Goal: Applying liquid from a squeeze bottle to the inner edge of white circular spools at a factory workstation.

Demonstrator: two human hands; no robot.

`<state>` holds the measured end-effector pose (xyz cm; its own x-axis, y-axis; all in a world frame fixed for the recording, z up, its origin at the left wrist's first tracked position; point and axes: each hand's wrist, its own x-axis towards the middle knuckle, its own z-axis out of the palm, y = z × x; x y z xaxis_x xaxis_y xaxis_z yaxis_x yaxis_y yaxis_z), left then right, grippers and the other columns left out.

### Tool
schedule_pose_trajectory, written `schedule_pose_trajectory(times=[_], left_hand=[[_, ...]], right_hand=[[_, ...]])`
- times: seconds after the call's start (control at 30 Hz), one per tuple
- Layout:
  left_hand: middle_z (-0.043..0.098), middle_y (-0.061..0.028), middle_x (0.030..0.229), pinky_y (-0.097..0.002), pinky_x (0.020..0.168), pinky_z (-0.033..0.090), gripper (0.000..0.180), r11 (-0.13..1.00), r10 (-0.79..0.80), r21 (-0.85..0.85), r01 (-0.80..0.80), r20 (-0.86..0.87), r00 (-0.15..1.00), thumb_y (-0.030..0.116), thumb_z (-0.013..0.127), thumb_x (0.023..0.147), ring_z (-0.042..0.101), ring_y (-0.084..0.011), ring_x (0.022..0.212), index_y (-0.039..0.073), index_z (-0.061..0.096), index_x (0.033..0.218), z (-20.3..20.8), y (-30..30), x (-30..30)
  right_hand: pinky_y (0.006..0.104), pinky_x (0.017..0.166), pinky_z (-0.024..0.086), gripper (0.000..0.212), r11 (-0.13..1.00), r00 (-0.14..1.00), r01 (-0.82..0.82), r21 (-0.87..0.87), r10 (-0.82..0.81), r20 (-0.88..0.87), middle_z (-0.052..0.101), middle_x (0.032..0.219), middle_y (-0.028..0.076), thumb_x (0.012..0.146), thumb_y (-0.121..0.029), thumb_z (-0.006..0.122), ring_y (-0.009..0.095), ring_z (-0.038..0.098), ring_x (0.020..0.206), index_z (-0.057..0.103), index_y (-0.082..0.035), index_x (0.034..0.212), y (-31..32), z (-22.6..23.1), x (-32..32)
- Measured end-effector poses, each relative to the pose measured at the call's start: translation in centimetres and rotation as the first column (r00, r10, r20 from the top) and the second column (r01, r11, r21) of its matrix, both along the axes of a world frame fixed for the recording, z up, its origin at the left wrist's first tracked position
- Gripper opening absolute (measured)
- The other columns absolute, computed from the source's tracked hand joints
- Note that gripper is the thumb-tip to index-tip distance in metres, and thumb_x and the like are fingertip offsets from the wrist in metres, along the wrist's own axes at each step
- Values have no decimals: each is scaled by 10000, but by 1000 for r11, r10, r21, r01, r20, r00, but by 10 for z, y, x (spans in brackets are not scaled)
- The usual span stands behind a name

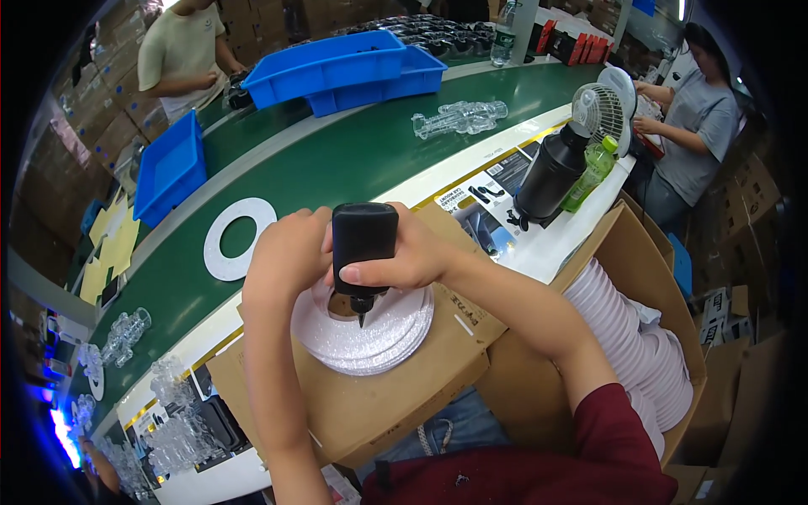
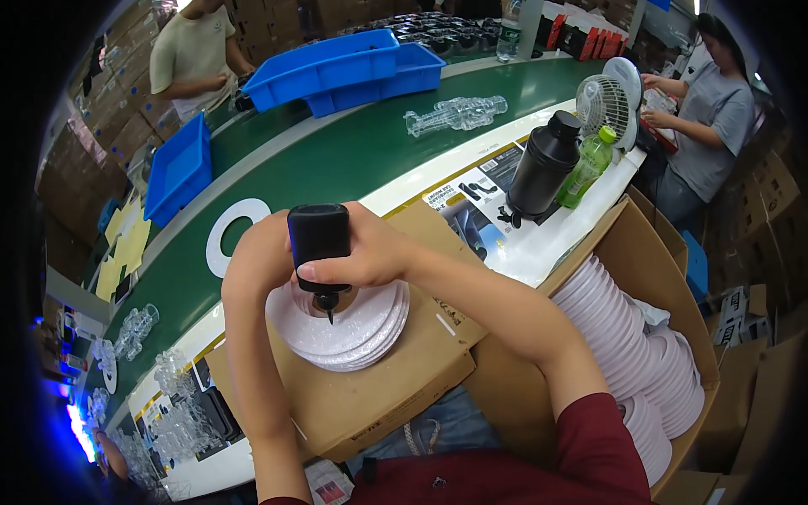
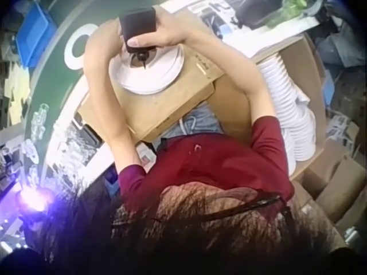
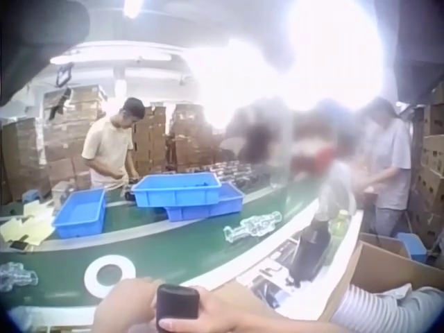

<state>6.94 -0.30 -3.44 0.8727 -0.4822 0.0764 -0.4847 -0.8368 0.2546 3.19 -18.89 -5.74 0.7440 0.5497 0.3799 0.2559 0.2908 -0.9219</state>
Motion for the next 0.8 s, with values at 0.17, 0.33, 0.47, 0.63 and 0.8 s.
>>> schedule_pose_trajectory(times=[0.17,0.33,0.47,0.63,0.8], left_hand=[[630,-170,818,-465,697,517,217,999,-27,-21,28,40,999,219,670,763,644,-385,782,39,577,840,-1,2,-2],[635,-176,832,-466,710,519,219,999,-30,-9,31,48,998,203,673,762,646,-388,794,32,586,866,0,0,-2],[639,-177,846,-464,722,523,208,998,-40,-38,43,62,997,182,672,760,649,-388,810,32,596,882,-5,3,0],[643,-175,863,-456,740,526,193,999,-45,-15,45,50,998,162,664,764,651,-384,841,34,601,893,-5,3,1],[642,-176,865,-455,741,525,191,999,-43,-17,44,37,998,161,666,760,650,-383,844,33,594,882,-4,3,0]], right_hand=[[350,847,567,315,1000,1000,5,-19,-5,2,711,937,138,829,-69,748,212,719,923,610,3,1103,1,-1,0],[345,852,565,318,999,1000,2,-33,-1,15,715,936,133,829,-73,752,206,717,925,608,0,1103,0,-5,1],[341,861,563,319,999,1000,-29,-30,30,8,721,941,135,831,-77,755,198,715,928,605,-3,1103,2,-5,0],[340,863,563,318,999,999,-19,-42,20,25,722,945,136,831,-80,755,195,715,929,606,-3,1101,2,-7,1],[337,857,566,308,999,1000,-21,-30,21,5,717,945,127,833,-75,750,198,720,925,610,-2,1097,2,-6,0]])
